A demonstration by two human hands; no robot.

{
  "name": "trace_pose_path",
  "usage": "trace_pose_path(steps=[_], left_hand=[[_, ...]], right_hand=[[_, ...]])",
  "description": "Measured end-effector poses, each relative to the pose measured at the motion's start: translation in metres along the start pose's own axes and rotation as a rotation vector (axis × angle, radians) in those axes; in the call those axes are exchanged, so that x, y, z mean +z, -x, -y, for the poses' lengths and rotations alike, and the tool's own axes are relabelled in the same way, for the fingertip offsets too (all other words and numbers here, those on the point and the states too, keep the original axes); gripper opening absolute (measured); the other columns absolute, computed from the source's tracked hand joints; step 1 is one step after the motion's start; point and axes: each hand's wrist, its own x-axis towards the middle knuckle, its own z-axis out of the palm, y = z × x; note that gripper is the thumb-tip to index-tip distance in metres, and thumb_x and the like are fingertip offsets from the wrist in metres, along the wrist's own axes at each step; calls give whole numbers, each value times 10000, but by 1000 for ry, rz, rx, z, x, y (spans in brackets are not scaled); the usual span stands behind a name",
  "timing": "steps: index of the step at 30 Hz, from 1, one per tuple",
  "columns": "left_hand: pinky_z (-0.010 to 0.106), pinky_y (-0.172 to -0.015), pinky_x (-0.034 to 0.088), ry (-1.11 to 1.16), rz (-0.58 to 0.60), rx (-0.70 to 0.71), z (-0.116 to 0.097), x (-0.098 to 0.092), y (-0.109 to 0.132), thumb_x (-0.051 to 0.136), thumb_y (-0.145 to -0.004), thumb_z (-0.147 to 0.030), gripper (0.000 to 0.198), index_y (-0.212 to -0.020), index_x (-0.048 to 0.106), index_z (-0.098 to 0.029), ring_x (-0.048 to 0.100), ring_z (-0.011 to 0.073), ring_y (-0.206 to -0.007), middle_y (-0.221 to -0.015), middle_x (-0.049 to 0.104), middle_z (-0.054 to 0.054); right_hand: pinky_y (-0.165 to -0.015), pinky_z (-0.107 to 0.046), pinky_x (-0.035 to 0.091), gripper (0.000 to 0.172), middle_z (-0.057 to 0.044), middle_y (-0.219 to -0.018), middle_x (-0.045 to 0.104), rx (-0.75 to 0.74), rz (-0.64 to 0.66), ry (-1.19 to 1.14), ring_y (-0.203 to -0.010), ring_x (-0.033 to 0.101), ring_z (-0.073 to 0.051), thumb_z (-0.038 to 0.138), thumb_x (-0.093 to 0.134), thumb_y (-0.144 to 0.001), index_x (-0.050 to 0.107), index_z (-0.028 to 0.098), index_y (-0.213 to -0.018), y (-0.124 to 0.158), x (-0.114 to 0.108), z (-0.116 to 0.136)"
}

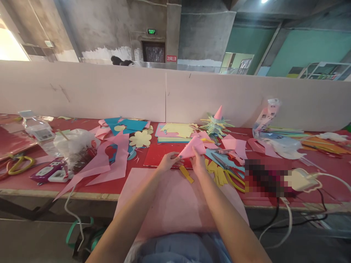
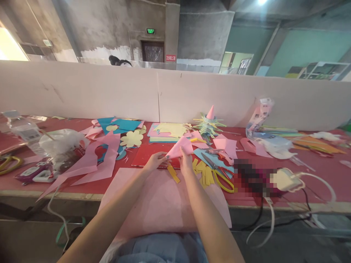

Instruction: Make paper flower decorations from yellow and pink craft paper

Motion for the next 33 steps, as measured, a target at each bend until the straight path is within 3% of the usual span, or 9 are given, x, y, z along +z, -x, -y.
trace_pose_path(steps=[6,12,22,30,33], left_hand=[[294,-650,549,13,29,-21,1,0,3,695,-712,-321,401,-1034,542,-138,689,186,-690,-799,721,77],[285,-631,548,11,45,-43,1,2,3,700,-704,-330,372,-983,547,-136,688,186,-668,-787,721,78],[277,-609,538,-45,1,-35,-2,2,2,628,-731,-463,390,-962,606,-149,684,188,-670,-760,721,50],[288,-613,539,-34,-10,-1,2,-1,-1,630,-702,-509,389,-839,611,-145,677,185,-632,-708,714,40],[284,-614,540,-28,-2,-7,1,0,0,650,-697,-486,383,-851,619,-136,674,177,-623,-725,714,56]], right_hand=[[-771,-266,518,353,-12,-968,681,-9,-35,-108,-935,627,-143,335,674,-661,572,229,-981,-4,-7,2],[-729,-252,528,313,-21,-929,688,31,-102,-108,-893,640,-138,358,666,-660,593,222,-932,-5,-9,4],[-736,-322,539,438,-64,-990,677,-24,-8,42,-916,635,-205,334,709,-632,578,177,-1019,0,0,0],[-761,-316,531,434,-57,-949,692,7,136,53,-903,644,-198,325,719,-627,580,195,-1017,3,4,-2],[-768,-324,526,412,-61,-944,694,-1,126,55,-921,638,-205,283,716,-620,589,181,-999,4,5,-2]])
